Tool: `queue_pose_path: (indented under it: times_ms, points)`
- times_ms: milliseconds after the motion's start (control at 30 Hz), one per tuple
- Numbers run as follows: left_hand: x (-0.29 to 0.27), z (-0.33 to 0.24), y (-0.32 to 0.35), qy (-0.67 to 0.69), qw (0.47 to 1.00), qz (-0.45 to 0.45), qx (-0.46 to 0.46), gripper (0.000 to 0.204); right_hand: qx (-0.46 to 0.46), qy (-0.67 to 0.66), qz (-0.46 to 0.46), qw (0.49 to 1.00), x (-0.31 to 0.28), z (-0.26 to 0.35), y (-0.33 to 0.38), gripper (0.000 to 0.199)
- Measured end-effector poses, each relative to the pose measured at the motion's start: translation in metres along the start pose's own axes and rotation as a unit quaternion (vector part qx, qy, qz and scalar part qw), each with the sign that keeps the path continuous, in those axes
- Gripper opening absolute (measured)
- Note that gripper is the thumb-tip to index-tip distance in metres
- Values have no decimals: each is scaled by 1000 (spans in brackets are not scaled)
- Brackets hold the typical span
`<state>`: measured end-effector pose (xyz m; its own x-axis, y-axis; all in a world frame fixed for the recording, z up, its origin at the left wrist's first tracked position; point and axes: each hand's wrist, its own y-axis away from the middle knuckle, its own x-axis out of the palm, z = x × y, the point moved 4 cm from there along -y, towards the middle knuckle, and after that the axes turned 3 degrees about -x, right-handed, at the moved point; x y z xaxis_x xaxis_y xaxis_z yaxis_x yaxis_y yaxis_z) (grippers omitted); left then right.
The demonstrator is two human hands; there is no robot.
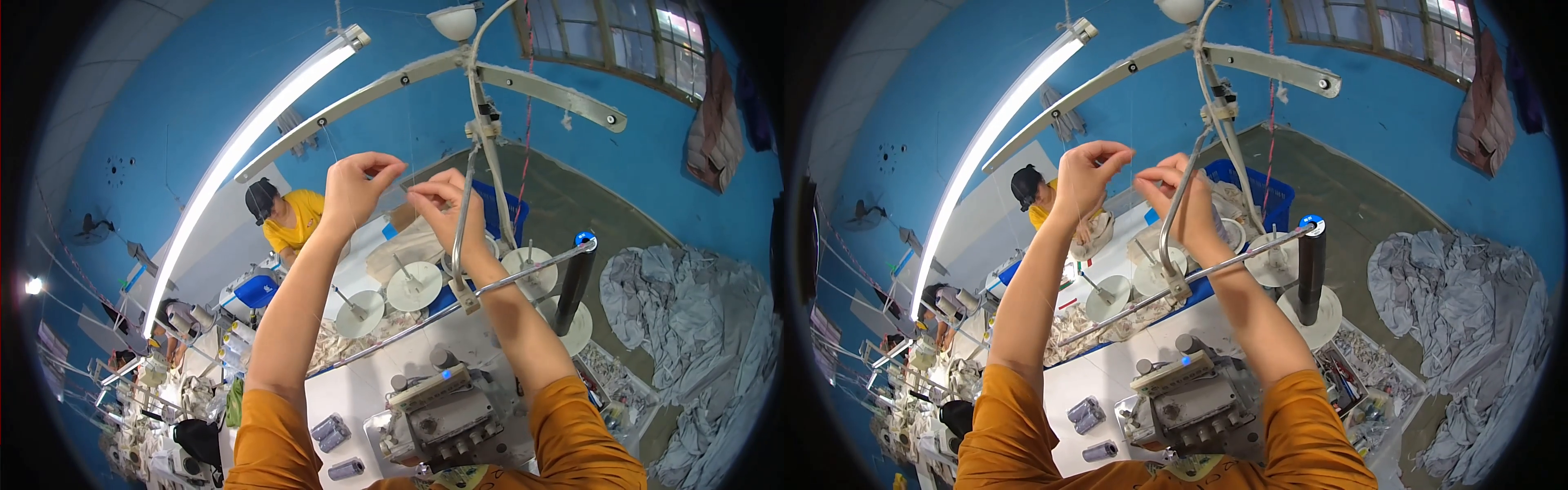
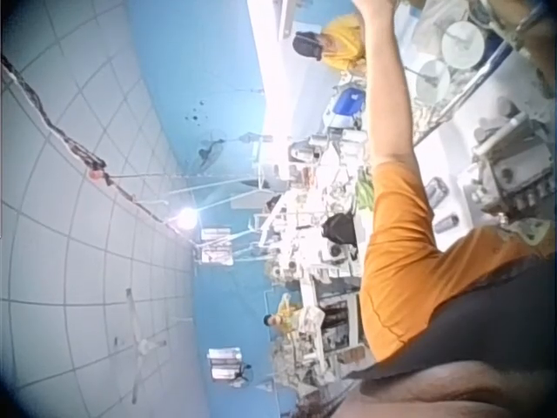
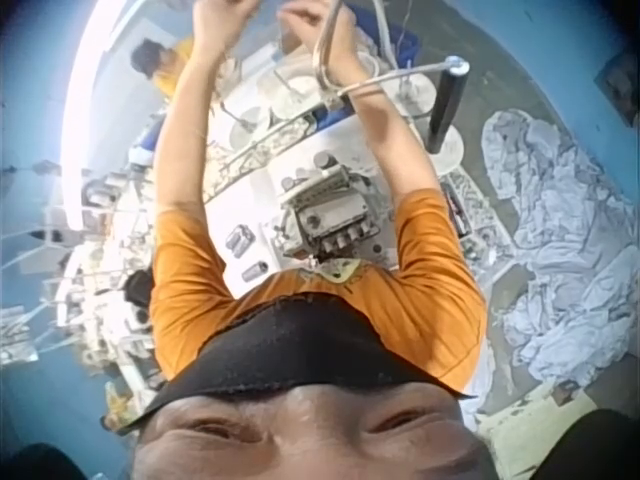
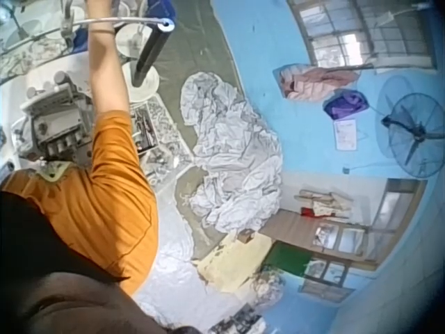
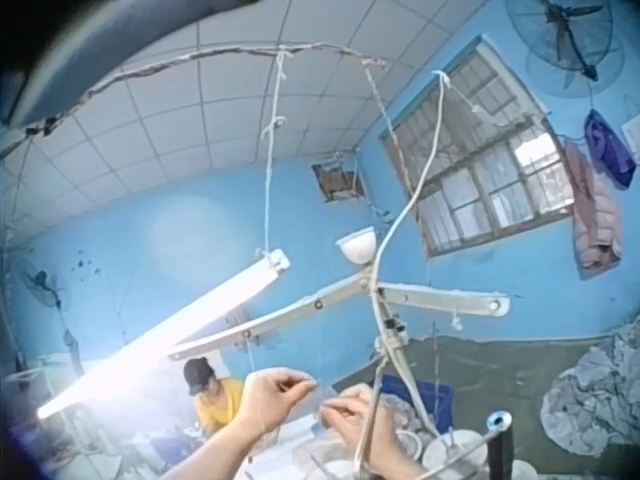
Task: The recorder is selecting thread spools from a bag and threading an industrial sewing machine.
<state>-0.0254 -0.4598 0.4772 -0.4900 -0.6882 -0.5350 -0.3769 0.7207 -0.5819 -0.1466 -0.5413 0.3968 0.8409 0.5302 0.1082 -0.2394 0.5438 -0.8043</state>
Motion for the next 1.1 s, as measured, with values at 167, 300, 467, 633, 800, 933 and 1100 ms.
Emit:
queue_pose_path:
  times_ms: [167, 300, 467, 633, 800, 933, 1100]
  points:
    - [0, -21, 3, -259, 946, -7, 195, 14, -117, 66, -114, 984, -1, 1, -18, 10]
    - [1, 0, -4, -126, 989, 53, 48, 18, -35, 39, -127, 990, -1, -13, -20, 9]
    - [-2, -4, 0, -71, 995, 45, -47, 20, -17, 22, -38, 999, 4, -9, -9, 9]
    - [0, 1, -4, -105, 991, 78, 33, 20, 28, -42, -89, 995, -2, -21, -18, 13]
    - [-1, 8, -2, -3, 994, 99, -54, 21, 83, -80, -63, 991, 1, -24, -17, 19]
    - [0, 9, -3, 41, 992, 97, -75, 22, 79, -56, -49, 994, -1, -22, -20, 21]
    - [-2, 9, -2, 40, 993, 93, -66, 21, 81, -48, -35, 995, -1, -21, -21, 23]
